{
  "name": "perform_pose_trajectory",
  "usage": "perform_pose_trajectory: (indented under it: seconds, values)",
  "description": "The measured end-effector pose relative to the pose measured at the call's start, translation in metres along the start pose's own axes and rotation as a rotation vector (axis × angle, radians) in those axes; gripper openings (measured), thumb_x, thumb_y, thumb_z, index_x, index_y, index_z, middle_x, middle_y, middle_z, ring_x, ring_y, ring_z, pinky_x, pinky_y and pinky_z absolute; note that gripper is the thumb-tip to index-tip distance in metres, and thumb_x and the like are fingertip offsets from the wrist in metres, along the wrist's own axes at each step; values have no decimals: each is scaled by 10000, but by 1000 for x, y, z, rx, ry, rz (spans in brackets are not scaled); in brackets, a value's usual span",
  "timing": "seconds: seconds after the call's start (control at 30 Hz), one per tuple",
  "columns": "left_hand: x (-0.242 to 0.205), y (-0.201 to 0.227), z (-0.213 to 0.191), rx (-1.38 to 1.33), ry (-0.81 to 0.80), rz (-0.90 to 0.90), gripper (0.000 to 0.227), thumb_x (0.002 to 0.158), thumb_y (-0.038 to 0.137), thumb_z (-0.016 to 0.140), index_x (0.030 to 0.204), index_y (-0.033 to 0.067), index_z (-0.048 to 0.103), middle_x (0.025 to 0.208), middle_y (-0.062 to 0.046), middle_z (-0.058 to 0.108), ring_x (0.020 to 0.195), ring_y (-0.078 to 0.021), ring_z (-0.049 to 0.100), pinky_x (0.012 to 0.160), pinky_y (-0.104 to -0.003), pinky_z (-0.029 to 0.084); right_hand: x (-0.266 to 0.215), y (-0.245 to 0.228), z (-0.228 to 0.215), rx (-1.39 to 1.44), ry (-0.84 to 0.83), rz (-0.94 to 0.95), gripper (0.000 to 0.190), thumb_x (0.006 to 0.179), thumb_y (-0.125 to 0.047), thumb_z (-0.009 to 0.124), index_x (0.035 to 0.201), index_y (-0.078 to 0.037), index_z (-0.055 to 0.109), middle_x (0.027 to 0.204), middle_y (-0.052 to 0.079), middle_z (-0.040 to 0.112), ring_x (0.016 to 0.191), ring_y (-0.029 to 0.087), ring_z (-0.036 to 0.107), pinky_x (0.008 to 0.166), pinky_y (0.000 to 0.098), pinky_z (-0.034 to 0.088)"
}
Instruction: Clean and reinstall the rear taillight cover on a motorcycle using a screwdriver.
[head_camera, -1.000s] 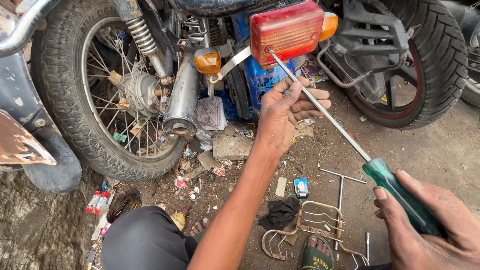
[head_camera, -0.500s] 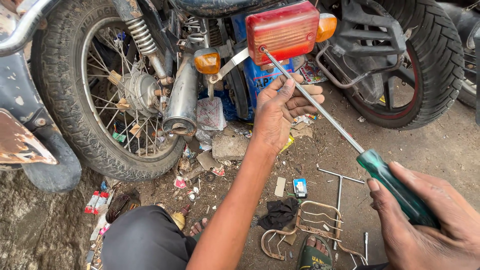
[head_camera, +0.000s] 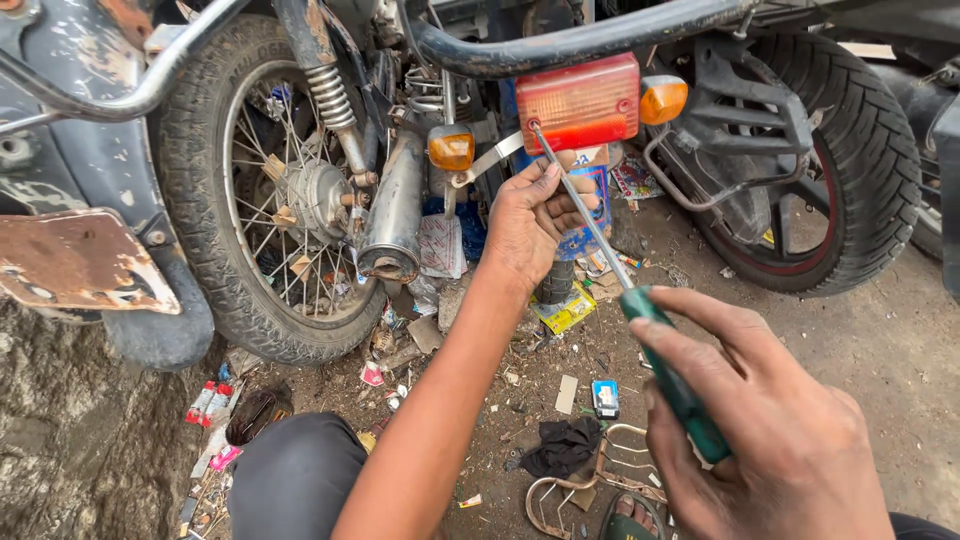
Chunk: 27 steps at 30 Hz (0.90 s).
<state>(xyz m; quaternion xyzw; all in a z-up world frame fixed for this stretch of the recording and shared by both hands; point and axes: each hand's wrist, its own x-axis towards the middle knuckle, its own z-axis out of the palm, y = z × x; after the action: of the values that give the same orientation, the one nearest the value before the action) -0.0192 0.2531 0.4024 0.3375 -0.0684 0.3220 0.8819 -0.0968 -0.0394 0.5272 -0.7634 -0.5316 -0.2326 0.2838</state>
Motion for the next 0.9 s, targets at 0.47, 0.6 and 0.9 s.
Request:
perform_pose_trajectory:
  seconds: [0.47,0.6,0.9]
  values:
    - [53,62,-32,1355,347,539,340,943,281,715,1137,4,683,1082,-125,755,936,-220,767,854,-349,587,6,27,11,-19,-93,-422,601,667,-212,703,1249,-73,649,1297,123,689,1023,271,755,777,369,586]
    - [82,52,-56,908,47,291,437,988,358,623,1285,40,589,1199,-56,707,1129,-174,669,1001,-324,496,-10,66,29,26,-44,-281,373,947,-354,684,1287,-213,624,1273,52,726,1088,187,748,869,334,606]
    - [73,49,-13,1082,80,376,527,864,455,741,1135,4,712,1079,-120,747,1040,-221,696,968,-348,518,-28,145,31,-10,-582,239,511,904,-410,743,1386,-259,667,1115,-34,806,988,123,766,913,355,581]
